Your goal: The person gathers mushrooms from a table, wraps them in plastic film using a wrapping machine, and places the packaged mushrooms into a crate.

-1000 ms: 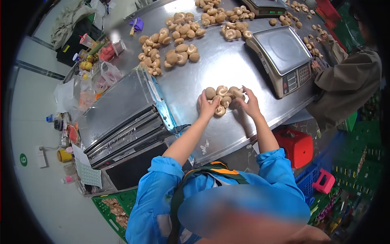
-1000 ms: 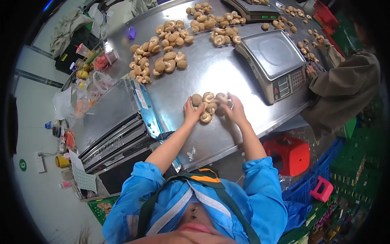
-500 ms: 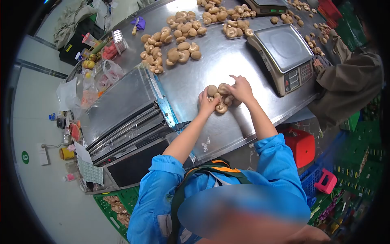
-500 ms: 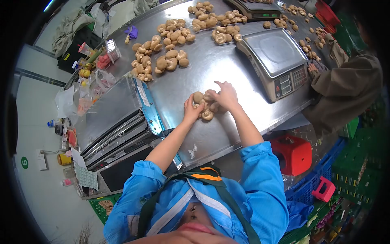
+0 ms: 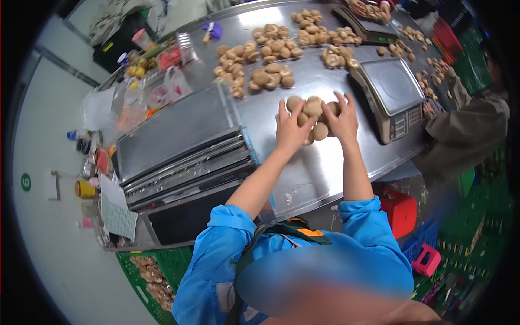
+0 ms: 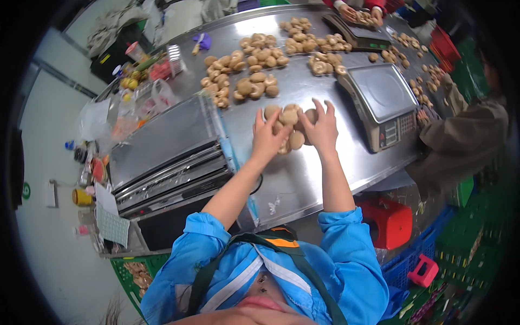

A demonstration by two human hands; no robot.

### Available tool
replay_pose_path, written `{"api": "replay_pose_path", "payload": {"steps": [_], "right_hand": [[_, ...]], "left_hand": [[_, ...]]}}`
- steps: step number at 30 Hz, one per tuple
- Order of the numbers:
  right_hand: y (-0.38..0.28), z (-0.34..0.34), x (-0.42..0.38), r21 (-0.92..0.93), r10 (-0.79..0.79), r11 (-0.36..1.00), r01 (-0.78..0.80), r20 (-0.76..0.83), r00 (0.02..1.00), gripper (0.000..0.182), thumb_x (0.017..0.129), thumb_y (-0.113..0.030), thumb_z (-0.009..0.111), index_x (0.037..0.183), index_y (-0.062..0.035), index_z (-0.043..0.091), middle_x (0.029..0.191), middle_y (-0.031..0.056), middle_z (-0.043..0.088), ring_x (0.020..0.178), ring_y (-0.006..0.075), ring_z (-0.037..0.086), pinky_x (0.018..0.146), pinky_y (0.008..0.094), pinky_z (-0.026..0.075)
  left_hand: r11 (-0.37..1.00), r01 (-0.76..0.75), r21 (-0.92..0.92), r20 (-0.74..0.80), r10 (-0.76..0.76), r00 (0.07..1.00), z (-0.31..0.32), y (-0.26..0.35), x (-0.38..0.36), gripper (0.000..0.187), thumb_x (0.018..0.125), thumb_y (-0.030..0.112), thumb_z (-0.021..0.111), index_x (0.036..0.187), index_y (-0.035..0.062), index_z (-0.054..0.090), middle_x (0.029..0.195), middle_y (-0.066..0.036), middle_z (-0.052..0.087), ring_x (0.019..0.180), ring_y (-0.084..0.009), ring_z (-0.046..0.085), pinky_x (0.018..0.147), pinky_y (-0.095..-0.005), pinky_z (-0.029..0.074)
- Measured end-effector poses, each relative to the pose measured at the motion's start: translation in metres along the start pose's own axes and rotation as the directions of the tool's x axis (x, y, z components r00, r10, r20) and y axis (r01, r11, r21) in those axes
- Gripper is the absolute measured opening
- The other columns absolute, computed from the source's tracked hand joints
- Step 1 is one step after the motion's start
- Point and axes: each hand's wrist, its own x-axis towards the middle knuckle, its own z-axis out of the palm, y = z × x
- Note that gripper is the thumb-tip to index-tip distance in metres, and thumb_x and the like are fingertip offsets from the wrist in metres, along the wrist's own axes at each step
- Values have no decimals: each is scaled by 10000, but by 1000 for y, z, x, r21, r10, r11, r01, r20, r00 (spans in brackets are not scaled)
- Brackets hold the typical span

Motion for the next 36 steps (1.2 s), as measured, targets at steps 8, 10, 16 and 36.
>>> {"api": "replay_pose_path", "payload": {"steps": [8, 10, 16, 36], "right_hand": [[-222, 112, -14, 141, -196, 974, 179, 117, 974, 617, 765, -508, 583, 1216, -94, 512, 1284, 206, 420, 1146, 353, 453, 916, 439, 403], [-270, 156, -40, 166, -185, 975, 150, 221, 957, 659, 772, -551, 547, 1225, -75, 502, 1269, 203, 436, 1163, 364, 435, 929, 449, 392], [-345, 237, -115, 88, -195, 981, 176, 339, 921, 651, 781, -533, 544, 1234, -70, 485, 1288, 194, 410, 1133, 387, 439, 919, 440, 387], [-291, 139, -356, 383, -618, 658, 648, 767, 175, 372, 726, -344, 668, 963, -78, 562, 960, 103, 532, 891, 265, 535, 688, 388, 487]], "left_hand": [[982, 72, 173, -216, -33, 976, -240, -92, 20, 640, 746, 572, 590, 1233, 161, 526, 1293, -290, 380, 1103, -433, 459, 941, -417, 385], [970, 130, 204, -222, -83, 971, -299, -130, 0, 637, 751, 571, 584, 1234, 159, 525, 1279, -273, 408, 1097, -416, 471, 937, -406, 389], [864, 276, 420, -149, -235, 961, -398, -204, -47, 693, 736, 628, 555, 1271, 192, 493, 1337, -180, 385, 1206, -365, 383, 981, -425, 337], [935, -303, -182, -704, 91, 704, -475, -230, -165, 129, 824, 71, 583, 947, 32, 594, 1019, -81, 604, 962, -198, 536, 841, -298, 407]]}}
